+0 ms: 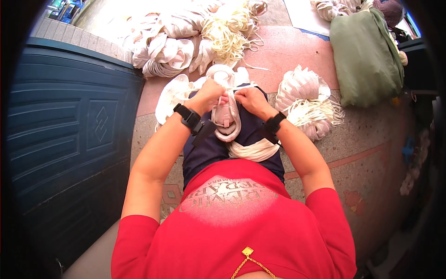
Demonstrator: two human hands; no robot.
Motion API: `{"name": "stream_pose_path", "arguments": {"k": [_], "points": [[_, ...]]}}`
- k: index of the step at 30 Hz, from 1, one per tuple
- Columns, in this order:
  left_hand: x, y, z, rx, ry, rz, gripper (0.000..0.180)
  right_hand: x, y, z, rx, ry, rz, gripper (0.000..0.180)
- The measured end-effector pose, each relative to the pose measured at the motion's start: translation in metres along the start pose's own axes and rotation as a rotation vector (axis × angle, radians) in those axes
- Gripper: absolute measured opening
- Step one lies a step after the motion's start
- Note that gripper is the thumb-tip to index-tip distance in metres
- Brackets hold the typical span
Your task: The recorder is lacing white athletic shoes while sitting on the floor.
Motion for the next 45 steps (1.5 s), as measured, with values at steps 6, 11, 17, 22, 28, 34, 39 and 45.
{"name": "stream_pose_path", "arguments": {"k": [6, 11, 17, 22, 28, 34, 39, 45], "points": [[0.003, 0.01, 0.017, 0.075, -0.06, -0.076, 0.009, -0.004, 0.0, 0.021, 0.031, -0.173, -0.228, 0.021], [0.005, 0.022, 0.02, 0.21, -0.093, 0.0, 0.006, -0.009, 0.006, 0.029, 0.042, -0.096, -0.319, 0.019], [0.009, 0.023, 0.01, 0.285, -0.103, -0.118, 0.007, -0.008, 0.013, 0.032, -0.189, -0.083, -0.522, 0.015], [0.0, 0.012, -0.013, 0.275, -0.271, 0.108, 0.028, -0.004, 0.01, 0.024, -0.013, -0.198, -0.381, 0.019], [-0.018, 0.031, -0.004, 0.525, -0.46, 0.83, 0.021, -0.003, 0.026, 0.012, -0.128, -0.036, -0.622, 0.025], [0.019, 0.015, -0.003, 0.341, -0.475, 1.206, 0.019, -0.002, -0.003, 0.032, -0.142, 0.18, -0.559, 0.022], [0.028, 0.022, 0.003, 0.568, -0.555, 1.388, 0.016, -0.007, -0.002, 0.029, -0.194, 0.116, -0.444, 0.019], [0.024, 0.034, 0.008, 0.684, -0.607, 1.462, 0.008, -0.007, 0.012, 0.019, -0.27, 0.013, -0.289, 0.018]]}}
Point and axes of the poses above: each hand's wrist, its own z-axis towards the middle knuckle, its own x-axis out of the palm, y = z × x, the point moved 2 cm from there along z, towards the middle knuckle, and after that the axes turned 11 degrees about y, right-handed, at the moved point
